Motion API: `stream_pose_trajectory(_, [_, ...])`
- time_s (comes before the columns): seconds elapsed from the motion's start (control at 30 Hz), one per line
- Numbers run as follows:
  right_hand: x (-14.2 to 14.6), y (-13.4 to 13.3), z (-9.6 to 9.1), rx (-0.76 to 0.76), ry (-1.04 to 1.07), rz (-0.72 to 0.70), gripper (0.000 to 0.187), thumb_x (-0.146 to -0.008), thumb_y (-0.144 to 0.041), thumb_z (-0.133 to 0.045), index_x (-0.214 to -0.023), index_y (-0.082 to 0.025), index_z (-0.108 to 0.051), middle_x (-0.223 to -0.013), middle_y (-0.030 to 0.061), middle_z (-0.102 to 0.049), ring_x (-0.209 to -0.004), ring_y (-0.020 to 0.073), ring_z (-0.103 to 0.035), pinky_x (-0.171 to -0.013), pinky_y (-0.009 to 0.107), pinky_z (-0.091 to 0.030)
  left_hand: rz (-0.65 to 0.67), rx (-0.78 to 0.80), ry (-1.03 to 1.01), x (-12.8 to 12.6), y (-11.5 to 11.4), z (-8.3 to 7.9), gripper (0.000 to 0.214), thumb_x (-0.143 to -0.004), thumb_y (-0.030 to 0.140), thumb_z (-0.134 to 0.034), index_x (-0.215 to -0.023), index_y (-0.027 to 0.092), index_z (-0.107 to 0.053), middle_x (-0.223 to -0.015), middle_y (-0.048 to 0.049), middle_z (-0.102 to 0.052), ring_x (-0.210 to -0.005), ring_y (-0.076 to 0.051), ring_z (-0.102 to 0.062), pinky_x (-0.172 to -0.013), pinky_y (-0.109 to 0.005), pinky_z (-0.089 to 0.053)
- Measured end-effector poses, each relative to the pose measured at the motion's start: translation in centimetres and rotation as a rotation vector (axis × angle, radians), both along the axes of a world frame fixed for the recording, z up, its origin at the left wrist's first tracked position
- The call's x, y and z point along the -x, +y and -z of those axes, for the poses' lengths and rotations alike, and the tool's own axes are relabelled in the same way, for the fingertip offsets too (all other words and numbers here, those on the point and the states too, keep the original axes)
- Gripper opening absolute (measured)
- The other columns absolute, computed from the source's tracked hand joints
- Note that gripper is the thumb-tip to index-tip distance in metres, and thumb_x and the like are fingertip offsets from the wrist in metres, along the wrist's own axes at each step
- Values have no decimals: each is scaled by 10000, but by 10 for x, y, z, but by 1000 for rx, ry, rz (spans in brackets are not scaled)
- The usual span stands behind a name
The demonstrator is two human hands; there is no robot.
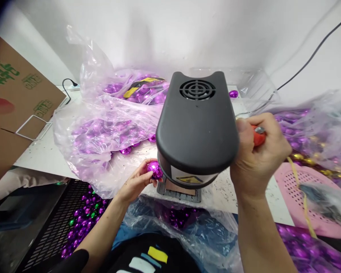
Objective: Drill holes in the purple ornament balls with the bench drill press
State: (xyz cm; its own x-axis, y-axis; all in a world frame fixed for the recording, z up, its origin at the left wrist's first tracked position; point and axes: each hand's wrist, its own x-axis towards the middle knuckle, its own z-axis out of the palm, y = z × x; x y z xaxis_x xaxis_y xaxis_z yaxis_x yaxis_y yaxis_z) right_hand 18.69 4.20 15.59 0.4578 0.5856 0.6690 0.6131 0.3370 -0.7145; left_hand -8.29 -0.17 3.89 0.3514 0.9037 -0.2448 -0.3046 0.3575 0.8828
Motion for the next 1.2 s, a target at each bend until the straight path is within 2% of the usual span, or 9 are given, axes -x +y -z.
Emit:
stream_pose_trajectory(0.3, [2, -3, -4, 29, 87, -151, 400, -863, -526, -637, -761, -143, -579, -650, -35, -465, -617, 33, -379, -615, 221, -288, -50, 87, -58, 1, -7, 16, 479, -844, 463, -777, -1224, 202, -647, -978, -54, -639, -772, -150, -622, -654, -242, -449])
stream_pose_trajectory(0.47, [-16, -8, 3, 124, 218, -387, 670, -797, -826, -528, -902, -172, -632, -770, 7, -568, -659, 72, -491, -623, 242, -404, -112, 82, -28, 15, -10, 13, 445, -877, 449, -740, -1238, 198, -670, -1045, -81, -665, -813, -155, -598, -689, -244, -473])
stream_pose_trajectory(0.53, [-35, -2, 13, 132, 294, -399, 765, -818, -888, -373, -956, -179, -625, -736, 9, -549, -648, 86, -503, -642, 261, -448, -147, 83, 6, 22, -11, 11, 461, -883, 456, -725, -1257, 192, -667, -1088, -102, -684, -808, -163, -603, -680, -245, -476])
stream_pose_trajectory(0.6, [-55, 11, 27, 116, 377, -324, 703, -893, -814, -328, -962, -170, -603, -673, -8, -485, -653, 82, -494, -691, 259, -477, -202, 100, 35, 29, -11, 8, 495, -867, 466, -734, -1268, 186, -665, -1149, -129, -698, -803, -175, -614, -676, -255, -486])
stream_pose_trajectory(0.7, [-74, 40, 55, 171, 477, -229, 475, -929, -596, -538, -1004, -129, -591, -794, 6, -542, -762, 75, -526, -765, 251, -510, -299, 130, 64, 35, -8, 7, 569, -782, 480, -802, -1254, 189, -677, -1164, -148, -721, -758, -187, -624, -648, -277, -498])
stream_pose_trajectory(0.8, [-65, 65, 78, 297, 566, -329, 438, -949, -501, -555, -1178, -129, -589, -1128, 83, -607, -1023, 130, -592, -918, 337, -561, -369, 137, 82, 39, -3, 10, 602, -673, 473, -877, -1181, 200, -704, -1097, -133, -749, -686, -187, -622, -581, -278, -486])
stream_pose_trajectory(0.87, [-48, 74, 85, 332, 629, -425, 464, -948, -501, -556, -1229, -132, -575, -1194, 97, -596, -1090, 152, -591, -963, 372, -560, -396, 145, 98, 41, 1, 13, 598, -614, 456, -910, -1120, 205, -715, -1031, -118, -763, -646, -194, -619, -542, -283, -474])
stream_pose_trajectory(1.07, [-16, 69, 62, 273, 731, -520, 474, -956, -538, -528, -1175, -122, -585, -1089, 78, -612, -985, 123, -597, -888, 326, -565, -435, 155, 123, 51, 8, 15, 583, -516, 370, -953, -1028, 219, -719, -914, -79, -771, -549, -194, -603, -470, -277, -424])
stream_pose_trajectory(1.2, [-17, 55, 40, 228, 686, -555, 499, -941, -604, -520, -979, -112, -595, -883, 35, -592, -796, 72, -548, -734, 234, -515, -452, 127, 166, 48, 6, 9, 580, -498, 414, -964, -993, 226, -729, -903, -71, -778, -545, -194, -608, -474, -281, -433])
